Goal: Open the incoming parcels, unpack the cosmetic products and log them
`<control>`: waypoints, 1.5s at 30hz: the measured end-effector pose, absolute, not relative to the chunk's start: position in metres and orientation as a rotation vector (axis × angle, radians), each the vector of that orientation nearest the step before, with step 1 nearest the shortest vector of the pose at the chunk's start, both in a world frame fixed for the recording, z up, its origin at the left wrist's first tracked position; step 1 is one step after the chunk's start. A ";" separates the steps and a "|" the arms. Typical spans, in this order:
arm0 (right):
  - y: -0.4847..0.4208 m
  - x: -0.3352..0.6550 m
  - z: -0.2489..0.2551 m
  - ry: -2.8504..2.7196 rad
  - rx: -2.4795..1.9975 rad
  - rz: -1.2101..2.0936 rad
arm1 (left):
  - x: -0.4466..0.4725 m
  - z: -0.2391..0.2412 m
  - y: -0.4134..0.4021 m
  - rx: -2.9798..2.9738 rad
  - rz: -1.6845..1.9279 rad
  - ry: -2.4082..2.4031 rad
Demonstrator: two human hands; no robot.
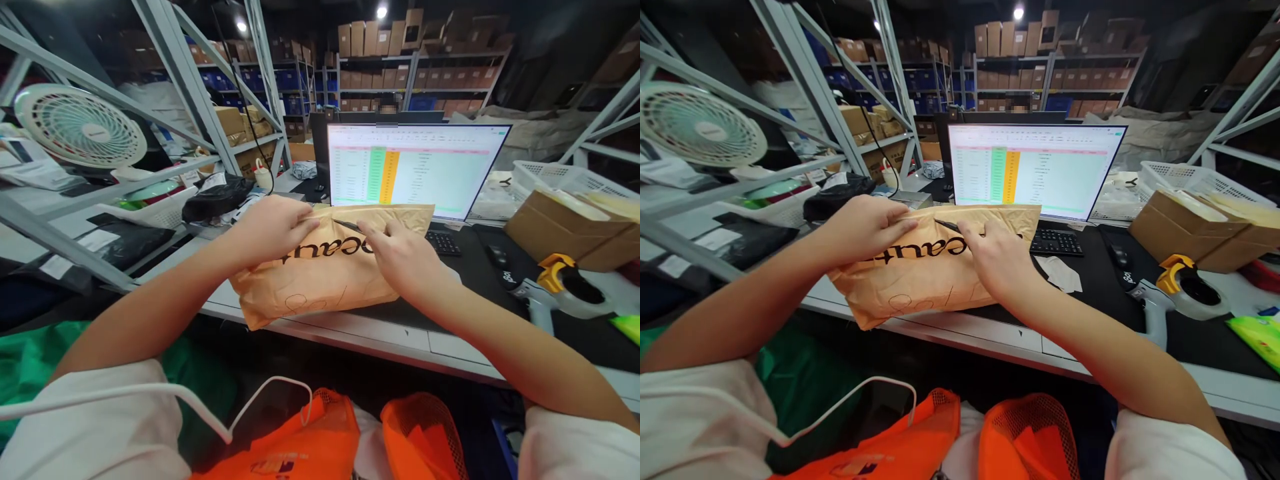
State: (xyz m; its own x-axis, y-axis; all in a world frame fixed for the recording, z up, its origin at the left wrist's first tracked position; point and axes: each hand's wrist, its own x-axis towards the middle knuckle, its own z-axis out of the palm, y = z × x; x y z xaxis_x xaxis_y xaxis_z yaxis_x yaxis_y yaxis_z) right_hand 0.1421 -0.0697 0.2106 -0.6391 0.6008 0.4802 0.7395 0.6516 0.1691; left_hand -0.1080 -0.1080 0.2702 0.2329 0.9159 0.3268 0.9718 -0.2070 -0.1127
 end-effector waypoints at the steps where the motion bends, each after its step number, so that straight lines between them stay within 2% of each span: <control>1: -0.062 0.156 0.210 -2.485 -1.057 -0.516 | -0.110 0.268 -0.111 -2.203 -0.266 -1.752; 6: 0.014 0.309 0.180 -2.171 -1.532 -0.689 | -0.158 0.267 -0.123 -2.137 -0.247 -1.908; 10: 0.054 0.404 0.123 -1.968 -1.849 -0.406 | -0.194 0.282 -0.110 -2.228 -0.005 -2.099; 13: 0.054 0.393 0.080 -2.074 -1.976 -0.156 | -0.188 0.291 -0.077 -2.308 0.112 -2.104; 16: 0.041 0.339 0.062 -2.161 -2.026 -0.027 | -0.159 0.291 -0.037 -2.364 0.151 -2.072; 18: 0.027 0.297 0.071 -2.167 -1.875 -0.057 | -0.138 0.289 -0.017 -2.421 0.159 -2.030; 23: -0.025 0.189 0.128 -2.106 -0.869 -0.125 | -0.100 0.293 -0.011 -2.636 0.128 -1.961; 25: -0.040 0.153 0.146 -2.142 -0.668 -0.126 | -0.090 0.297 -0.022 -2.657 0.181 -1.999; 29: -0.042 0.110 0.162 -2.122 -0.704 -0.110 | -0.082 0.300 -0.047 -2.641 0.186 -1.912; 35: -0.032 0.097 0.156 -2.225 -0.629 -0.139 | -0.093 0.286 -0.053 -2.440 0.147 -1.752; 41: -0.060 0.139 0.142 -2.262 -0.263 -0.404 | -0.139 0.276 -0.031 -2.086 0.171 -1.660; 45: -0.080 0.183 0.142 -2.346 -0.242 -0.340 | -0.141 0.270 -0.045 -2.100 0.161 -1.657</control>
